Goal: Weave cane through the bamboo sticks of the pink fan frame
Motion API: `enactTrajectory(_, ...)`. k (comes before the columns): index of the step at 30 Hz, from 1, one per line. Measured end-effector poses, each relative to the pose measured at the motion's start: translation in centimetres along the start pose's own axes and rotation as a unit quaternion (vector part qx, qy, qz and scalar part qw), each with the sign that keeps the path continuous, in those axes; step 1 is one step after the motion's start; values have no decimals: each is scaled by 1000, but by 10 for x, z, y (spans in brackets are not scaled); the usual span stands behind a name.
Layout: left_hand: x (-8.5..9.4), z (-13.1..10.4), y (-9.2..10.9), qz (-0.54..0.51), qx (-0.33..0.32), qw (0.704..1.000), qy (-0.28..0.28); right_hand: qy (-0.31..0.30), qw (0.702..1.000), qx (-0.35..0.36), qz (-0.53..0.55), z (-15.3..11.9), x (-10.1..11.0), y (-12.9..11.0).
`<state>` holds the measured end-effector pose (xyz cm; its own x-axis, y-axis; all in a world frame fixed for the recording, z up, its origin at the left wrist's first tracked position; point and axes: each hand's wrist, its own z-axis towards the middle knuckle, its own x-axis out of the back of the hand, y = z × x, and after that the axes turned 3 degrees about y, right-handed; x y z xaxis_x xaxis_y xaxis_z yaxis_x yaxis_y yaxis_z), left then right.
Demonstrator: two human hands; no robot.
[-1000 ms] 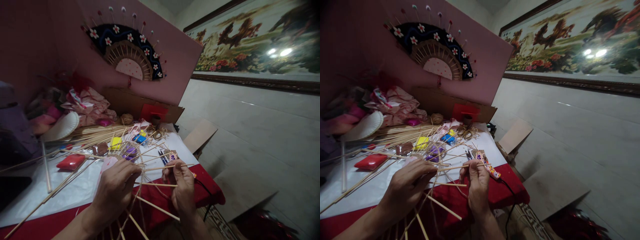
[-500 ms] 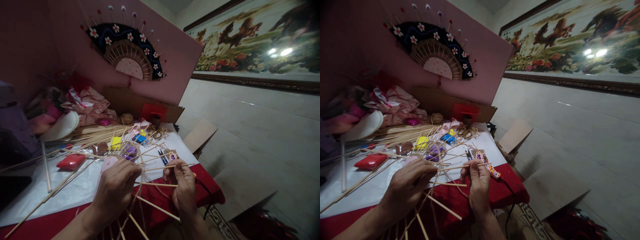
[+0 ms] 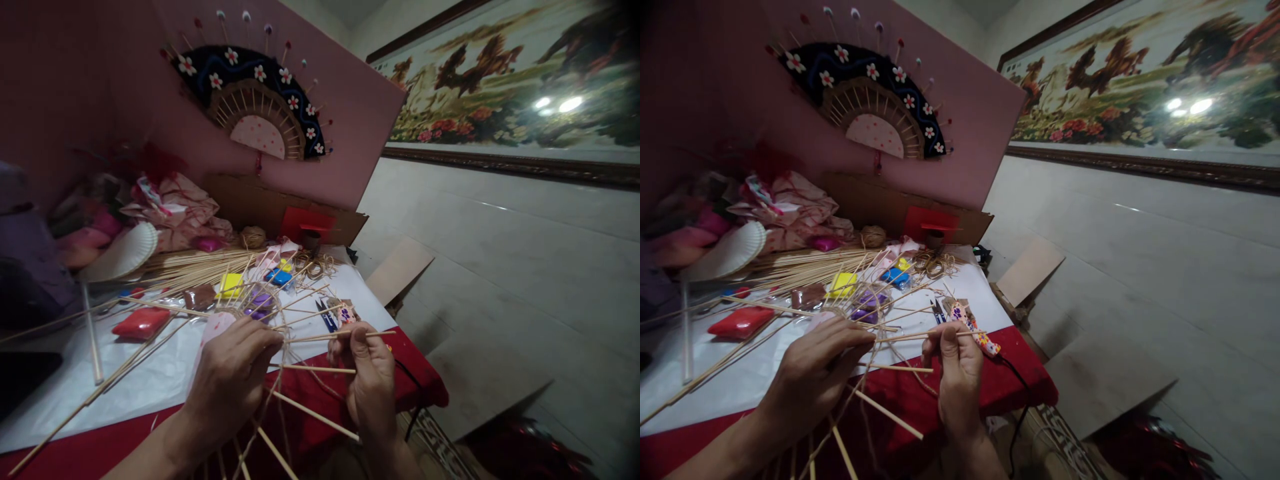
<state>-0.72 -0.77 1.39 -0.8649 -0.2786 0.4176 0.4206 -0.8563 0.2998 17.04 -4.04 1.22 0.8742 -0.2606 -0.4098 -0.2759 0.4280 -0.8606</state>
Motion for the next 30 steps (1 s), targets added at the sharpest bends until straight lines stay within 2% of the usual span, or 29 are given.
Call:
enactTrajectory(5,0,0,-1,-5,0,1000,2,-8,1000,4,-2,-2,2,-1)
enactTrajectory(13,0,-2,-1,-5,-3,1000,3,-38,993,79,-74,-11,9,-3)
enactTrajectory(18,0,0,0,-1,-4,1000,5,-68,977,165,-120,-18,9,-10)
enactTrajectory(23,0,-2,-1,-9,-4,1000,5,-136,949,239,-153,-16,17,-10)
enactTrajectory(26,-1,-3,-2,-10,0,1000,1,-133,957,230,-113,-13,23,-3)
enactTrajectory(30,-1,-2,-2,-10,-3,1000,3,-123,981,145,-50,-11,24,5)
